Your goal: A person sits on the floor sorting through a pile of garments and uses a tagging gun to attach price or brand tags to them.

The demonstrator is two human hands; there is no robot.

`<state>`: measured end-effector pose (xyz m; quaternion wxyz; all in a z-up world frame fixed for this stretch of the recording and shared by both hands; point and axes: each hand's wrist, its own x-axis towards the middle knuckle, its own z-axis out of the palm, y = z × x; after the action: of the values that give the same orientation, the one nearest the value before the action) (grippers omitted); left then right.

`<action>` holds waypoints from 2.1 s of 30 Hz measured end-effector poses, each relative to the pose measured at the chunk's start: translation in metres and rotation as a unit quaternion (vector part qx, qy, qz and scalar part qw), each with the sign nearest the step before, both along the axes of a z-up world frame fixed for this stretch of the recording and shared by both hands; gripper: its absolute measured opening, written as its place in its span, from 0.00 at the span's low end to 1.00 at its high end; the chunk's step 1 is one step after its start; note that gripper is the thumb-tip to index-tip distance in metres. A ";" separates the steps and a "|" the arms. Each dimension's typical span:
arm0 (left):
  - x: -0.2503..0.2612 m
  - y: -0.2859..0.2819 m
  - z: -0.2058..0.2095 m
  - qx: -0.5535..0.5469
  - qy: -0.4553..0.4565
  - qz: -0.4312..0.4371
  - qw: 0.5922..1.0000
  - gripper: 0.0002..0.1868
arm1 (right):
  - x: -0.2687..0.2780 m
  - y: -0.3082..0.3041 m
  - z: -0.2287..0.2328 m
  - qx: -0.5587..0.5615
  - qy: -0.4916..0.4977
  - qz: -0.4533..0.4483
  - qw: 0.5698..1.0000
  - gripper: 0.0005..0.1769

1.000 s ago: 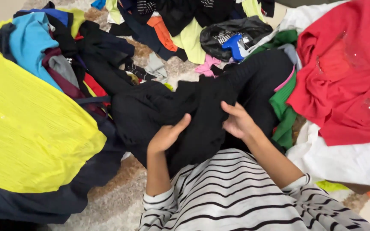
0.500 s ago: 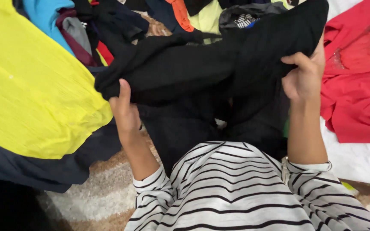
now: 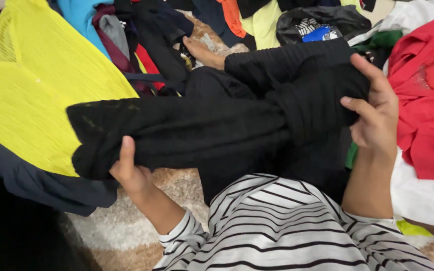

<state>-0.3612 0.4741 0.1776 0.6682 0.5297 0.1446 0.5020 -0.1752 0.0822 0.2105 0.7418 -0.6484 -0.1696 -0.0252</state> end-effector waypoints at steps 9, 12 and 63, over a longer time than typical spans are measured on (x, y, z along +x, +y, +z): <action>0.000 -0.012 -0.017 -0.103 0.102 -0.022 0.989 0.31 | 0.005 0.004 -0.003 -0.080 0.027 -0.143 0.986 0.16; -0.001 -0.023 0.007 -0.144 0.184 -0.063 0.970 0.31 | 0.016 0.009 -0.006 -0.051 0.002 -0.121 0.991 0.23; 0.149 -0.068 -0.128 -0.019 0.488 -0.095 0.868 0.41 | 0.097 0.064 -0.170 -0.401 -0.084 -0.094 0.908 0.24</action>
<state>-0.2119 0.4057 0.0496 0.5665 0.7057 0.4106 0.1112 -0.0781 0.1458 0.0408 0.3970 -0.8994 -0.1654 -0.0786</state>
